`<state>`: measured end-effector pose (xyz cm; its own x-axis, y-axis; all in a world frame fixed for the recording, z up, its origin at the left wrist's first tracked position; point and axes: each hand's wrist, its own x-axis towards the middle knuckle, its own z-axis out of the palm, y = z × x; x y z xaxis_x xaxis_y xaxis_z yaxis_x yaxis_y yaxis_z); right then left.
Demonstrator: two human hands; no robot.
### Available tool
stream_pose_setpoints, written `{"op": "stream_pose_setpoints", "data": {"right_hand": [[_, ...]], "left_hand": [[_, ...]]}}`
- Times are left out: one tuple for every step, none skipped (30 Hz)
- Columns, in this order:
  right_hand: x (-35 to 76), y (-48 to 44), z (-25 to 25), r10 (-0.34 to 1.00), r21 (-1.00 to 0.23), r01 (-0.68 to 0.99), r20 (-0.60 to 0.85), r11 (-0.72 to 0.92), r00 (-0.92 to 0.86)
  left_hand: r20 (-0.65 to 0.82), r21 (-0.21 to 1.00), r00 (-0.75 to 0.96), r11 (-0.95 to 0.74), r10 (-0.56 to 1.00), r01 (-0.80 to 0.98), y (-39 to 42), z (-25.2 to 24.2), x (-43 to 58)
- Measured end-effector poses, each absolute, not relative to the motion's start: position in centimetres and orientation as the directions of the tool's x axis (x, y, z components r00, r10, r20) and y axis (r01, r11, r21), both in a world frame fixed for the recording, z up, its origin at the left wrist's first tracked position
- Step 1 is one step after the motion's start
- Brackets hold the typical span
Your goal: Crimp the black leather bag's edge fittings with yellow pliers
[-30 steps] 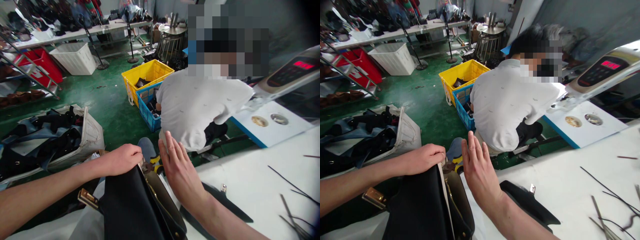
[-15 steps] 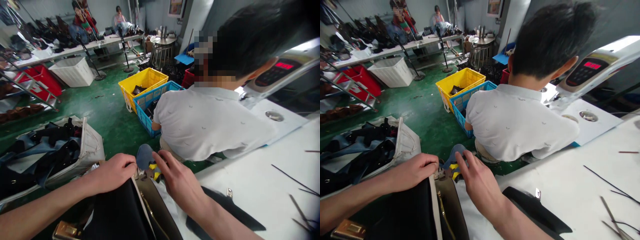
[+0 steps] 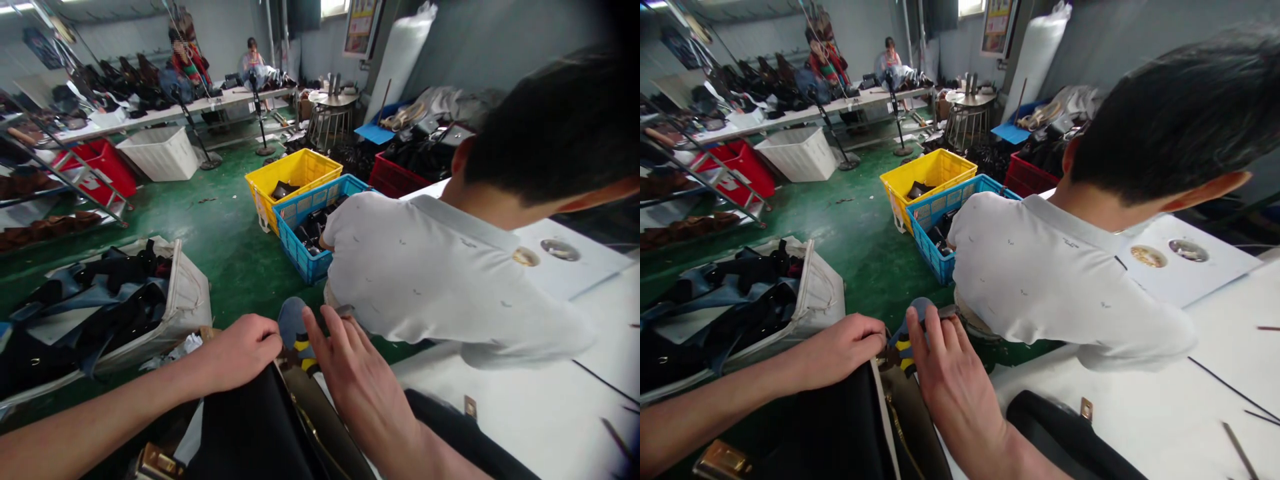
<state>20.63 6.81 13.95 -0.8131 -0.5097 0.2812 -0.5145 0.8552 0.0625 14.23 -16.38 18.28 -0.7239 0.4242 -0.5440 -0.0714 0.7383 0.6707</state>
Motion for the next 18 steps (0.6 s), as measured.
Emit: {"op": "stream_pose_setpoints", "data": {"right_hand": [[20.8,6.7,13.8,-0.504,0.077,-0.505,0.282,0.860,-0.816],[20.9,6.5,13.6,-0.497,0.093,-0.492,0.284,0.866,-0.820],[21.0,6.3,13.5,-0.488,0.110,-0.477,0.284,0.872,-0.826],[21.1,6.2,13.3,-0.479,0.126,-0.463,0.284,0.878,-0.831],[21.1,6.0,13.3,-0.473,0.139,-0.452,0.284,0.881,-0.834],[21.1,5.9,13.2,-0.470,0.150,-0.445,0.283,0.883,-0.836],[21.1,5.8,13.3,-0.469,0.160,-0.441,0.279,0.883,-0.838],[21.0,5.7,13.3,-0.467,0.168,-0.436,0.276,0.884,-0.840],[21.0,5.7,13.4,-0.467,0.177,-0.433,0.272,0.884,-0.842],[21.0,5.7,13.5,-0.466,0.185,-0.430,0.268,0.884,-0.843],[20.9,5.7,13.6,-0.467,0.193,-0.428,0.263,0.883,-0.844],[21.0,5.7,13.6,-0.469,0.199,-0.428,0.259,0.882,-0.845],[21.1,5.7,13.6,-0.471,0.203,-0.430,0.256,0.880,-0.844],[21.1,5.8,13.7,-0.473,0.206,-0.430,0.255,0.879,-0.843],[21.2,5.8,13.7,-0.473,0.210,-0.429,0.256,0.878,-0.843],[21.3,5.9,13.7,-0.473,0.219,-0.426,0.257,0.878,-0.843],[21.4,5.9,13.8,-0.475,0.232,-0.424,0.258,0.876,-0.841],[21.4,5.9,14.0,-0.480,0.250,-0.422,0.255,0.871,-0.840]], "left_hand": [[-0.544,0.669,-0.725,0.740,0.423,-0.071,-16.3,18.2,14.2],[-0.542,0.667,-0.727,0.742,0.421,-0.067,-16.2,18.1,14.2],[-0.541,0.663,-0.729,0.746,0.420,-0.063,-16.2,18.1,14.2],[-0.541,0.660,-0.729,0.748,0.419,-0.060,-16.1,18.1,14.2],[-0.544,0.658,-0.728,0.751,0.417,-0.061,-16.0,18.0,14.2],[-0.549,0.654,-0.726,0.754,0.414,-0.065,-15.9,18.1,14.1],[-0.556,0.651,-0.723,0.756,0.410,-0.072,-15.9,18.1,14.1],[-0.561,0.647,-0.722,0.758,0.404,-0.078,-15.8,18.2,14.0],[-0.564,0.644,-0.723,0.761,0.399,-0.083,-15.7,18.3,14.0],[-0.566,0.641,-0.724,0.762,0.393,-0.087,-15.6,18.4,14.0],[-0.569,0.638,-0.725,0.765,0.388,-0.090,-15.5,18.5,14.0],[-0.574,0.634,-0.723,0.768,0.384,-0.095,-15.4,18.5,14.0],[-0.579,0.630,-0.720,0.770,0.382,-0.098,-15.4,18.6,14.1],[-0.585,0.628,-0.715,0.772,0.383,-0.100,-15.3,18.6,14.2],[-0.590,0.626,-0.710,0.773,0.384,-0.103,-15.3,18.6,14.2],[-0.592,0.627,-0.708,0.772,0.385,-0.103,-15.3,18.5,14.3],[-0.592,0.628,-0.707,0.771,0.387,-0.104,-15.3,18.4,14.4],[-0.589,0.630,-0.709,0.770,0.387,-0.104,-15.4,18.3,14.5]]}}
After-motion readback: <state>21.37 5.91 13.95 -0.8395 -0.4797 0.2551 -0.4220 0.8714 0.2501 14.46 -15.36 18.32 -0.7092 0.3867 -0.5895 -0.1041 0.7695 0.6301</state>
